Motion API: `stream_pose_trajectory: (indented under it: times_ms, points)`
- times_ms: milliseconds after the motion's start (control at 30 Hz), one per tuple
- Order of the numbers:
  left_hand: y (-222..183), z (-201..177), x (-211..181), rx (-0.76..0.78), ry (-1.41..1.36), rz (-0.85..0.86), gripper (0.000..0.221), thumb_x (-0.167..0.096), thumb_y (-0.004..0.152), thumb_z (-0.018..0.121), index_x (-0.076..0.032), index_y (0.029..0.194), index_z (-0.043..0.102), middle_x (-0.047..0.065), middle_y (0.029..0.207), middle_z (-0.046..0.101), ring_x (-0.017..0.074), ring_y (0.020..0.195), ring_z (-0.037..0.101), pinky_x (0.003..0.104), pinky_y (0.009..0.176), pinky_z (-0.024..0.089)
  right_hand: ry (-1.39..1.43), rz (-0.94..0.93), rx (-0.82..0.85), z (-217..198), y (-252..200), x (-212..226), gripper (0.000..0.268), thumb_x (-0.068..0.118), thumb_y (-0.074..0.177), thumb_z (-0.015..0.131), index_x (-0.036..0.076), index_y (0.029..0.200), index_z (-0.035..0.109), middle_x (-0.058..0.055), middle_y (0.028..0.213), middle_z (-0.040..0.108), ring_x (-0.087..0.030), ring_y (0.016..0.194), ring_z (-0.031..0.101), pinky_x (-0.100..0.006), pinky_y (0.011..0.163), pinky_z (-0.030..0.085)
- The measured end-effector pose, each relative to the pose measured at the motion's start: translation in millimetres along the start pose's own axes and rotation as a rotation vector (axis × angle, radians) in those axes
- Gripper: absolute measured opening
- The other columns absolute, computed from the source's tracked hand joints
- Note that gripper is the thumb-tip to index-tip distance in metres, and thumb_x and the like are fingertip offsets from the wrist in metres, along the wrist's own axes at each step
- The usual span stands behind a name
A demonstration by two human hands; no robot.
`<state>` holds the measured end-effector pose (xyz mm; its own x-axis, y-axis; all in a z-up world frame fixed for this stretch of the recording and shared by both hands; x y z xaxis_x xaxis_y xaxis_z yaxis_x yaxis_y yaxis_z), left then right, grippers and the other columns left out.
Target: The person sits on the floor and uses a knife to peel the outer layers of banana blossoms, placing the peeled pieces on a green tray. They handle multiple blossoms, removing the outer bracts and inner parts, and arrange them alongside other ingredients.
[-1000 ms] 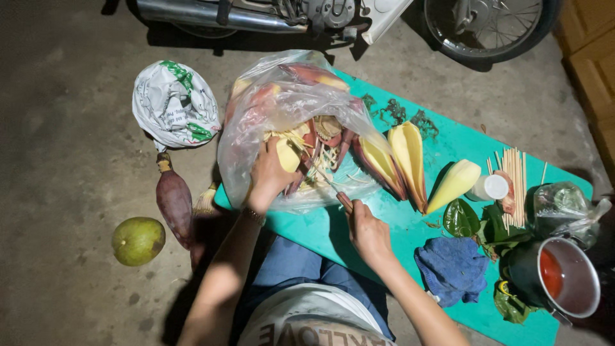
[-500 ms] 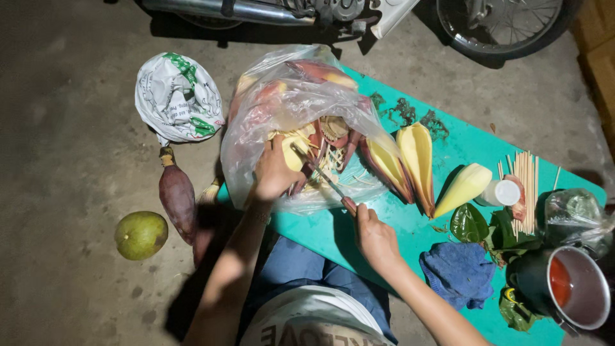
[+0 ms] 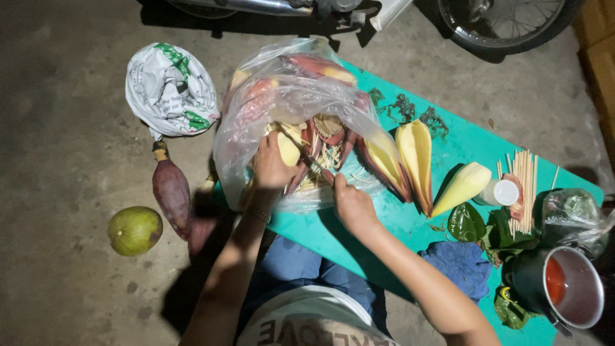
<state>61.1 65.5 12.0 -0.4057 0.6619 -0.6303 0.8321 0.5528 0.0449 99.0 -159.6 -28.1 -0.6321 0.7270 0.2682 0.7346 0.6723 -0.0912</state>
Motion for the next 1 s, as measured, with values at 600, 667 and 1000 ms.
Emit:
stream_pose_trajectory:
  times_ms: [600,667,1000]
  points:
    - [-33,-57,14,0.011,-0.473,0.283,0.094,-0.022,0.060,0.097,-0.007,0.135,0.042,0.018,0.120,0.064,0.0323,0.112,0.069,0.042,0.095,0.055,0.601,0.023,-0.047,-44,75,-20,0.041,0.037,0.095,0.064,0.010,0.125,0.067,-0.021,0.110,0.072,-0.037,0.101,0.070,-0.045,0.087,0.052]
    - [-35,-63,12,0.047,-0.511,0.280,0.099,-0.021,0.054,0.099,-0.006,0.134,0.044,0.017,0.122,0.062,0.0288,0.114,0.064,0.040,0.098,0.052,0.640,0.128,0.013,-44,85,-19,0.042,0.040,0.094,0.065,0.006,0.120,0.068,-0.022,0.106,0.074,-0.036,0.098,0.071,-0.045,0.088,0.053]
    - [-34,-50,-6,0.492,-1.471,0.037,0.079,0.003,0.078,0.080,0.000,0.148,0.044,0.014,0.136,0.060,0.0230,0.129,0.058,0.037,0.110,0.048,0.444,-0.026,-0.406,-85,51,-9,0.040,0.030,0.082,0.083,0.000,0.106,0.072,-0.020,0.095,0.071,-0.031,0.087,0.068,-0.040,0.079,0.053]
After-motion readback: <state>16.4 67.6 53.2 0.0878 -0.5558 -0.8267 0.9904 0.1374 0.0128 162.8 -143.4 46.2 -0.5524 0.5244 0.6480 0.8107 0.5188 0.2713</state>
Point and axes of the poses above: each hand's wrist, its own y-axis towards the middle knuckle, its own z-axis out of the palm, x = y × z, the point moved 3 cm from there along y, towards the middle knuckle
